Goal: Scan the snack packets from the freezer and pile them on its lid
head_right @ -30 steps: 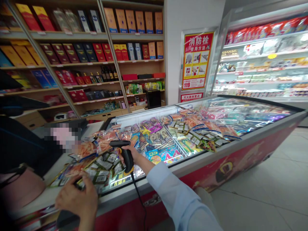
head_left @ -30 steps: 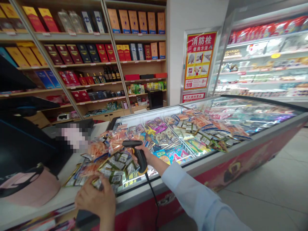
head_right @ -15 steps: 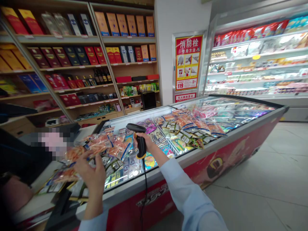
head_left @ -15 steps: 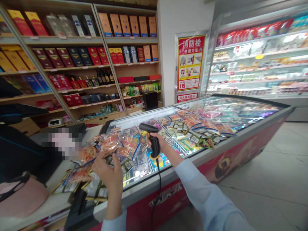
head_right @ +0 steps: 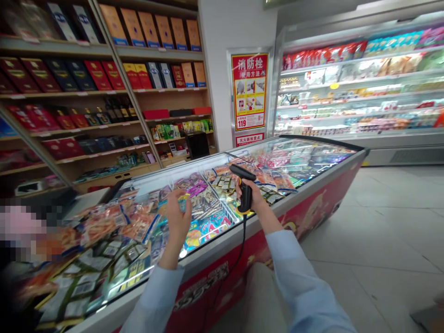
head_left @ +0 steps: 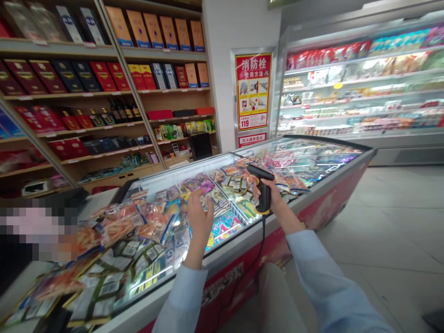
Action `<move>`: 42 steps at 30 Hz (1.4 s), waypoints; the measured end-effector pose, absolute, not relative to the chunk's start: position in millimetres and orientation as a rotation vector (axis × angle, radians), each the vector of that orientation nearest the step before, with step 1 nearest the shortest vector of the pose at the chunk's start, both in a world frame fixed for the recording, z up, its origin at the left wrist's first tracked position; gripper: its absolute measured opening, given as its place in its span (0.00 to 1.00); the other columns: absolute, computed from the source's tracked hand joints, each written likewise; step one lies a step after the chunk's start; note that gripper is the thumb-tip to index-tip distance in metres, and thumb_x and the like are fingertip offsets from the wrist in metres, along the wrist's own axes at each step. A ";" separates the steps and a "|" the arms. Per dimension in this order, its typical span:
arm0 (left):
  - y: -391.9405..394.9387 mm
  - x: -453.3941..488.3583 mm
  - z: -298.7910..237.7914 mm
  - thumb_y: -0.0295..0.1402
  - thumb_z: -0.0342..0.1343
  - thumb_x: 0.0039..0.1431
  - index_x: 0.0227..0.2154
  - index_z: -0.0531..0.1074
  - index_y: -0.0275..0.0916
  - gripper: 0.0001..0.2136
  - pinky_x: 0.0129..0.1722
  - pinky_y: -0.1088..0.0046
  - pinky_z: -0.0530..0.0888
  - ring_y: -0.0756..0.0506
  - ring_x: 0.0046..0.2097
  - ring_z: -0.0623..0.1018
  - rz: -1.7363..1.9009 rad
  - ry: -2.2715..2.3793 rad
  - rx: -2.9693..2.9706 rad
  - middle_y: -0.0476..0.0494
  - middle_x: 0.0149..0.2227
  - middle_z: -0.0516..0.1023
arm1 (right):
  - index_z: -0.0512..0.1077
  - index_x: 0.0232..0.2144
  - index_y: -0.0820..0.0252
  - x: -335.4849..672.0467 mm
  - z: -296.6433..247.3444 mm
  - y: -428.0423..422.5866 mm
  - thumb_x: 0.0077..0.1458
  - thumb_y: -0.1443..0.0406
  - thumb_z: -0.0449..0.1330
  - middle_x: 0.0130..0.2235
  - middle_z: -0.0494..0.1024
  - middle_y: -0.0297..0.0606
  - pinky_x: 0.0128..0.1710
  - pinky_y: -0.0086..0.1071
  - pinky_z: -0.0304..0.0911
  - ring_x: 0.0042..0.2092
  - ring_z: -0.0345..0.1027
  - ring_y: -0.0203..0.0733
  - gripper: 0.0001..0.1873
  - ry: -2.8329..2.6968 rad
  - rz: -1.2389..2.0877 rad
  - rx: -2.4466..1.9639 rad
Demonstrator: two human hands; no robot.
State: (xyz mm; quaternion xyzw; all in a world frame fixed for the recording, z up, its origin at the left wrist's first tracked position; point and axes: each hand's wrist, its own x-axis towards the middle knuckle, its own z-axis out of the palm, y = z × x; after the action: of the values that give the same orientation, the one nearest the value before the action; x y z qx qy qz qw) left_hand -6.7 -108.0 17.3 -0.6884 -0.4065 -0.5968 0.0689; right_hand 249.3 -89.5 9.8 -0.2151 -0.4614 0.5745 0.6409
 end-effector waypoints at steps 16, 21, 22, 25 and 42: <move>-31.5 123.5 -51.0 0.52 0.53 0.56 0.56 0.60 0.34 0.32 0.54 0.57 0.65 0.35 0.55 0.68 -1.219 -1.640 -2.610 0.28 0.52 0.67 | 0.67 0.27 0.58 318.8 -68.4 -76.9 0.51 0.54 0.57 0.17 0.60 0.29 0.20 0.29 0.52 0.19 0.53 0.35 0.13 -0.998 1.218 -0.412; -32.2 132.9 -49.0 0.59 0.55 0.47 0.60 0.60 0.45 0.39 0.55 0.55 0.61 0.33 0.56 0.66 -0.939 -1.836 -2.662 0.34 0.52 0.67 | 0.68 0.29 0.59 322.1 -73.1 -76.2 0.52 0.54 0.56 0.18 0.61 0.29 0.20 0.29 0.54 0.19 0.54 0.34 0.14 -1.026 1.210 -0.366; -32.9 133.5 -48.3 0.60 0.56 0.46 0.60 0.59 0.46 0.40 0.55 0.54 0.60 0.33 0.56 0.66 -0.906 -1.852 -2.675 0.34 0.53 0.67 | 0.68 0.29 0.59 322.7 -73.8 -76.3 0.53 0.54 0.56 0.18 0.61 0.29 0.20 0.28 0.54 0.19 0.55 0.35 0.14 -1.026 1.213 -0.365; -35.1 133.1 -48.3 0.61 0.57 0.43 0.62 0.56 0.49 0.43 0.56 0.54 0.59 0.32 0.56 0.65 -0.842 -1.900 -2.697 0.35 0.55 0.65 | 0.67 0.30 0.59 323.1 -74.3 -77.4 0.53 0.54 0.56 0.18 0.61 0.29 0.20 0.28 0.55 0.19 0.55 0.35 0.13 -1.027 1.217 -0.372; -29.3 135.7 -63.3 0.46 0.68 0.40 0.59 0.61 0.46 0.40 0.50 0.57 0.69 0.41 0.46 0.73 -1.469 -1.602 -3.041 0.36 0.54 0.60 | 0.65 0.28 0.57 319.2 -65.5 -82.4 0.50 0.52 0.57 0.16 0.59 0.28 0.19 0.29 0.55 0.18 0.54 0.35 0.15 -1.032 1.165 -0.456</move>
State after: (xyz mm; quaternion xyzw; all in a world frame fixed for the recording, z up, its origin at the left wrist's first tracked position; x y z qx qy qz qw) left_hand 135.7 -29.3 -63.3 -0.7776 -0.4097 -0.3757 -0.2940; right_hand 319.2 -82.4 -65.5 -0.2038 -0.4615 0.5207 0.6888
